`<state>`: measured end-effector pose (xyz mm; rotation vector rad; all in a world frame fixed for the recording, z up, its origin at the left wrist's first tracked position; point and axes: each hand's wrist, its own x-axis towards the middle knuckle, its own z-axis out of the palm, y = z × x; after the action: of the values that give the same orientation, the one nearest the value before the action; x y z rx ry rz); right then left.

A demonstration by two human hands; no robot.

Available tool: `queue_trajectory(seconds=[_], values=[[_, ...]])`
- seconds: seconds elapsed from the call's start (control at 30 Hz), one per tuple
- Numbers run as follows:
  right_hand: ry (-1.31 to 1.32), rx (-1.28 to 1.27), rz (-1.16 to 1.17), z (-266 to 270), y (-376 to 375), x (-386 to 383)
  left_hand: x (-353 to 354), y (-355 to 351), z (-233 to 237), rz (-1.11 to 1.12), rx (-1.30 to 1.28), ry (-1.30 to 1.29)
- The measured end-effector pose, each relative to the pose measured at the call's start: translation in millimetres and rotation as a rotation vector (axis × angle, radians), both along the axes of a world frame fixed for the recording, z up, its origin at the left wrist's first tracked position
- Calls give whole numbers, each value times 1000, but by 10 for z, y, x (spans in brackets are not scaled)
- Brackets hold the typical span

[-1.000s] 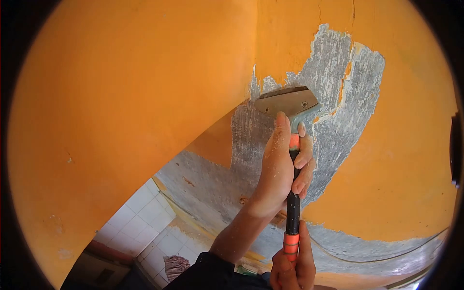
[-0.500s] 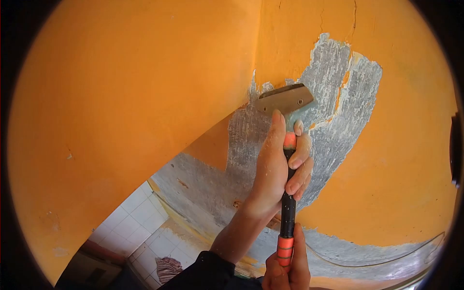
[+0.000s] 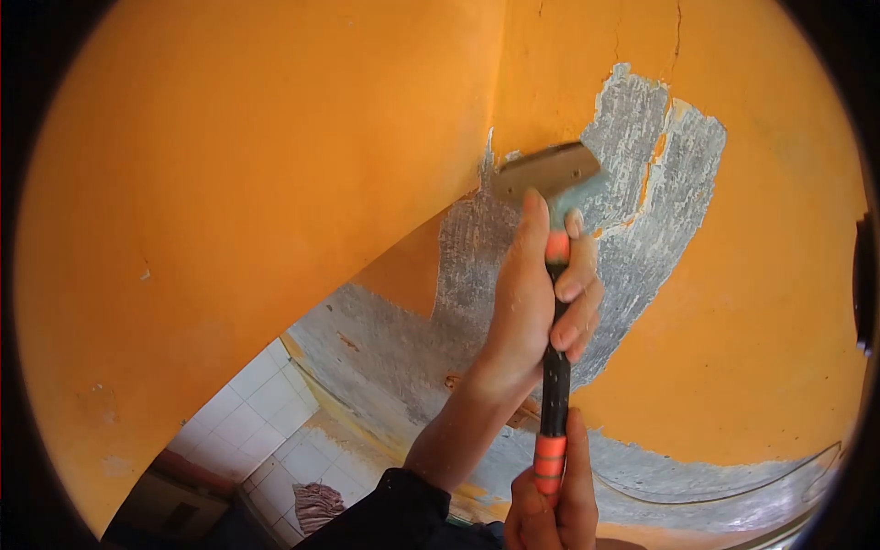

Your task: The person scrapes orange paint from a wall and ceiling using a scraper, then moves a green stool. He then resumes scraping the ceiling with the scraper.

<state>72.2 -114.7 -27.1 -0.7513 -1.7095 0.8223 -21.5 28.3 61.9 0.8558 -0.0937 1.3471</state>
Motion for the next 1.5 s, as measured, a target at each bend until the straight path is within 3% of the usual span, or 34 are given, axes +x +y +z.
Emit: queue_trajectory(seconds=[0.13, 0.2, 0.37, 0.43, 0.53, 0.57, 0.63, 0.7, 0.8, 0.93, 1.03, 1.17, 1.23, 1.37, 1.5], values=[[83, -158, 48, 50, -134, 11, -27, 69, 41, -42, 81, -56], [132, -240, 95, 96, -122, 10, 13, -24, -49, -24, 5, -3], [134, -186, 133, 140, -98, 38, -4, -29, 23, -57, -42, -71], [134, -174, 147, 126, -117, 21, 5, -51, -14, 22, -26, 73], [86, -172, 68, 136, -147, -57, -35, 26, 27, -7, 27, 45], [234, -311, 46, 238, -214, -137, -38, -34, 112, -44, -117, 9], [383, -447, 20, 234, -232, -133, -22, -28, 16, 5, -72, 71], [138, -215, 120, 80, -121, 8, -6, -10, -47, 52, -12, 123], [28, -67, 52, 6, -50, -6, -16, 19, -72, 27, -14, 111], [147, -194, 167, -24, -70, 107, 39, -28, -123, 65, -18, 62], [-50, -23, 53, -54, 47, 108, 38, -7, -65, 103, -32, 63], [21, -15, 71, -13, 29, 83, 39, -8, -38, 131, -26, 77], [124, -176, 109, -35, -25, 133, 49, -21, -70, 173, -39, 99], [45, -94, 52, -74, 75, 136, 71, 24, -104, 120, -29, 81], [129, -67, 119, -20, 55, 175, 191, -84, -102, 72, -104, 69]])
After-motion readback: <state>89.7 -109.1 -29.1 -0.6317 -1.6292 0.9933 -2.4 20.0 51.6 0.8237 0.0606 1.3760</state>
